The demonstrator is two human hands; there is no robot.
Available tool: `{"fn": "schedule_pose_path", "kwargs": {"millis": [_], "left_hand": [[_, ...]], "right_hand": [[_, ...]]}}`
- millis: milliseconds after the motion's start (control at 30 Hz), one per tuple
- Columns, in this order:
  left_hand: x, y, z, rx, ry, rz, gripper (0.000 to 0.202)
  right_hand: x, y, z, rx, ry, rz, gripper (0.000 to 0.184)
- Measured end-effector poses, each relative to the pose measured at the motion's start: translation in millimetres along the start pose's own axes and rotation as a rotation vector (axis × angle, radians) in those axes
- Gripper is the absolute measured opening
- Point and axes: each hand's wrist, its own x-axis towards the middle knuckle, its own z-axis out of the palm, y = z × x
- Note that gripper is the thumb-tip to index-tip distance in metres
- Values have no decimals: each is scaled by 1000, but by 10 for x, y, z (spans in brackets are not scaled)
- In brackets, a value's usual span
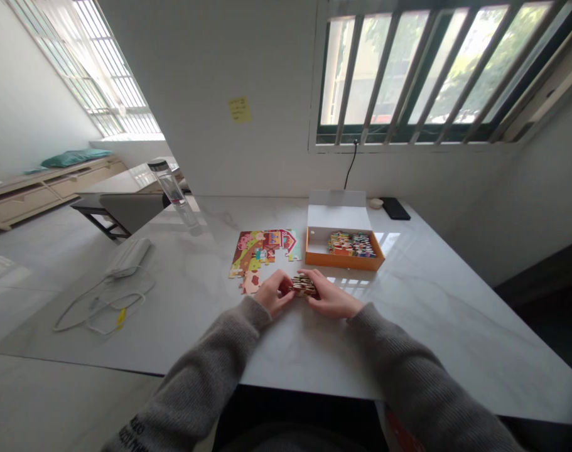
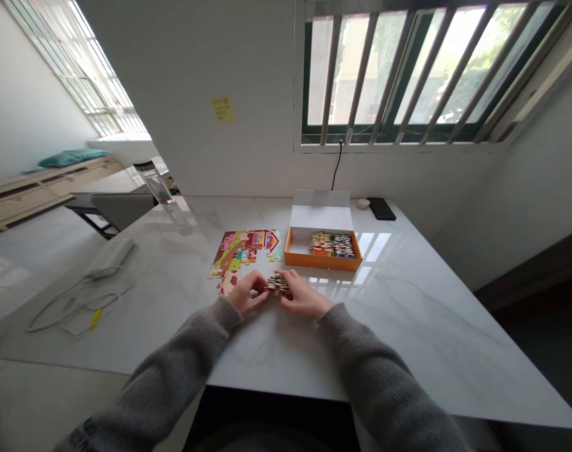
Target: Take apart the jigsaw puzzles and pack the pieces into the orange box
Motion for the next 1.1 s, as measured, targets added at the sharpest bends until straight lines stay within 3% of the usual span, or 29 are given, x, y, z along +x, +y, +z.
{"fn": "schedule_pose_path", "kwargs": {"millis": [133,233,333,400,500,600,667,833,1033,1100], "left_hand": [[-22,53,43,-95,-14,-76,18],[-67,65,-44,-47,17,-91,18],[-125,-47,-312,193,55,33,16],[-163,-189,-566,371,9,103,16],[-203,-407,-927,596,-76,68,21],[-207,-526,-1117,659,-263,105,33],[-193,-546,-1129,698,-344,137,38],[-146,-562,-1021,900,-372,200,35],[-97,-584,-1043,799,-158,198,27],[-93,-537,-1051,763,-154,185,21]], "right_hand": [[16,10,60,-20,56,-13,39],[23,19,78,-32,46,-26,32],[21,13,67,-42,43,-23,31],[17,2,57,-47,37,-20,30],[11,-8,52,-52,27,-11,30],[9,-3,59,-56,36,-4,32],[9,5,62,-54,40,-11,32],[6,10,56,-61,37,-14,33],[0,-4,54,-82,32,-8,33],[0,-6,55,-83,32,-12,33]]}}
